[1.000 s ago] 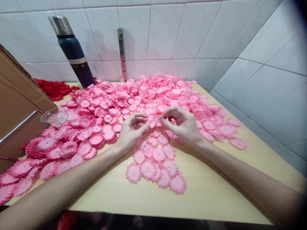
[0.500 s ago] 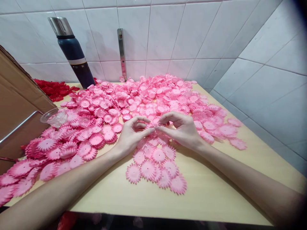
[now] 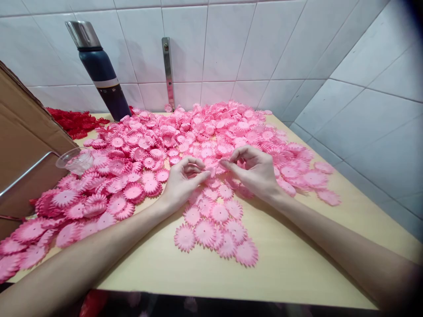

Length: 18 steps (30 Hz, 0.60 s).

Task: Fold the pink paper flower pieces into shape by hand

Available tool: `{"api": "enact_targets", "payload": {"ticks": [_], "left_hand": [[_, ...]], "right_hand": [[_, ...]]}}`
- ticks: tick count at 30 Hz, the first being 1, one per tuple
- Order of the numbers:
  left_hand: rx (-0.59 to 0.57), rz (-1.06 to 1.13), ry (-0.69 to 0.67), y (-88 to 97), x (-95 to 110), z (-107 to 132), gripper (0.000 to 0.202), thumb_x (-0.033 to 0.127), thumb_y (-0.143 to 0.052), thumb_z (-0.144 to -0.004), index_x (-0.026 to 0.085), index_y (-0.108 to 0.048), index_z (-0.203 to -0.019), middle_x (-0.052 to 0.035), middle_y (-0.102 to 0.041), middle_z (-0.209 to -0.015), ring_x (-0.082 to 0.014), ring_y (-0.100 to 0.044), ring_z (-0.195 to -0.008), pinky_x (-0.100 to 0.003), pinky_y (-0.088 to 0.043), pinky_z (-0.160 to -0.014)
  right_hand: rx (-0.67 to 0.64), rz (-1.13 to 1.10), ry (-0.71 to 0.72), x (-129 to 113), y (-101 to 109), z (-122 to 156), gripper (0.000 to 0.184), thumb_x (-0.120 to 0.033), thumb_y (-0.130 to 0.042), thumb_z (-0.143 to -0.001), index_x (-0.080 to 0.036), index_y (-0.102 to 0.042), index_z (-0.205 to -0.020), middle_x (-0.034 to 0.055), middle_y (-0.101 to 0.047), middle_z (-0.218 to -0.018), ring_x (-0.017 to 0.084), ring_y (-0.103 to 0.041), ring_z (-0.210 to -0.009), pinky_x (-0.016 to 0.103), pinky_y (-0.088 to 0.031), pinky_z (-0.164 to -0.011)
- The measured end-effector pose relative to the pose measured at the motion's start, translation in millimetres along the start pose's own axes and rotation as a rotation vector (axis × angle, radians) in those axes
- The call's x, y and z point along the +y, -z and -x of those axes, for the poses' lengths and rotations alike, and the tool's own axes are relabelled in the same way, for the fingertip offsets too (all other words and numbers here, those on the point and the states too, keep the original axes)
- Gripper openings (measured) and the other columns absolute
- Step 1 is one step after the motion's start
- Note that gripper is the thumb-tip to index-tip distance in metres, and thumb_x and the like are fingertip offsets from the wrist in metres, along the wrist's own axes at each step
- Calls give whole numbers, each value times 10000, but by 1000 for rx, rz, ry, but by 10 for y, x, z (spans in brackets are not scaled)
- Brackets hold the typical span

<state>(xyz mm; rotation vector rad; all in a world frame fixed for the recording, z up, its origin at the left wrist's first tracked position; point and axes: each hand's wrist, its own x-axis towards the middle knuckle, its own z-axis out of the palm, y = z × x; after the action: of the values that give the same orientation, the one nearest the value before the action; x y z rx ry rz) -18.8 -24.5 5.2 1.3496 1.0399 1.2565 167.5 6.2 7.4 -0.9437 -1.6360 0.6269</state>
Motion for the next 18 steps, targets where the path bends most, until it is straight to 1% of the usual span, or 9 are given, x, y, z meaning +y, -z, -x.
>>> {"api": "enact_targets", "payload": {"ticks": [2, 3, 4, 7, 9, 14, 15, 16, 18], "left_hand": [[15, -25, -18, 7, -5, -1, 214, 270, -749, -731, 164, -591, -828, -8, -611, -809, -114, -612, -734, -248, -536, -693], [15, -26, -20, 8, -7, -2, 211, 269, -747, -733, 166, -590, -830, -6, -608, -806, -113, -607, -734, -247, -535, -696], [11, -21, -19, 6, -7, -2, 210, 268, -744, -736, 167, -585, -829, -3, -602, -796, -113, -605, -733, -248, -534, -697], [-3, -11, -26, -11, -1, -6, 203, 261, -736, -740, 167, -568, -805, 3, -587, -770, -114, -599, -728, -249, -530, -694], [-1, -20, -31, -19, 6, -9, 200, 256, -737, -738, 164, -568, -792, 2, -587, -773, -111, -594, -724, -244, -525, -690], [24, -9, -15, -14, 12, 6, 197, 251, -737, -736, 161, -575, -801, 6, -585, -764, -114, -593, -720, -256, -535, -690], [11, 5, -15, -14, 12, 15, 192, 245, -733, -738, 160, -573, -804, 6, -587, -768, -121, -604, -733, -267, -543, -701], [-3, 20, -16, -15, 11, 24, 186, 239, -727, -742, 159, -571, -803, 5, -588, -772, -130, -615, -750, -278, -551, -712], [-10, 45, -14, -16, 12, 36, 166, 226, -713, -752, 156, -569, -797, 1, -588, -781, -142, -628, -777, -288, -557, -720]], "right_hand": [[-112, -11, 46, 2, -1, 2, 135, -248, -735, -760, -217, -606, -735, 6, -627, -715, 158, -587, -666, 324, -486, -617], [-141, -17, 58, 3, 0, 1, 125, -250, -731, -763, -219, -612, -742, 9, -635, -722, 163, -593, -673, 329, -489, -621], [-130, -13, 59, 4, 0, -1, 129, -252, -736, -758, -220, -612, -743, 9, -636, -722, 165, -593, -674, 331, -489, -623], [58, 35, 33, 9, -7, -10, 176, -248, -759, -736, -220, -586, -720, 1, -606, -704, 157, -571, -666, 327, -483, -634], [124, 64, 34, 2, -23, -7, 189, -241, -755, -740, -220, -569, -712, -5, -585, -696, 151, -552, -662, 321, -476, -638], [-41, 30, 82, 6, -24, -6, 132, -233, -723, -769, -219, -599, -729, 0, -613, -714, 152, -570, -677, 319, -479, -651], [-22, 21, 65, 36, 0, -26, 128, -235, -721, -770, -216, -601, -729, -1, -612, -714, 149, -568, -668, 315, -477, -642], [36, 37, 35, 77, 32, -54, 142, -238, -733, -757, -213, -596, -725, -5, -603, -705, 143, -556, -649, 308, -470, -621], [277, 15, -35, 175, 114, -120, 177, -246, -729, -752, -212, -564, -694, -16, -569, -676, 126, -505, -582, 293, -436, -564]]}}
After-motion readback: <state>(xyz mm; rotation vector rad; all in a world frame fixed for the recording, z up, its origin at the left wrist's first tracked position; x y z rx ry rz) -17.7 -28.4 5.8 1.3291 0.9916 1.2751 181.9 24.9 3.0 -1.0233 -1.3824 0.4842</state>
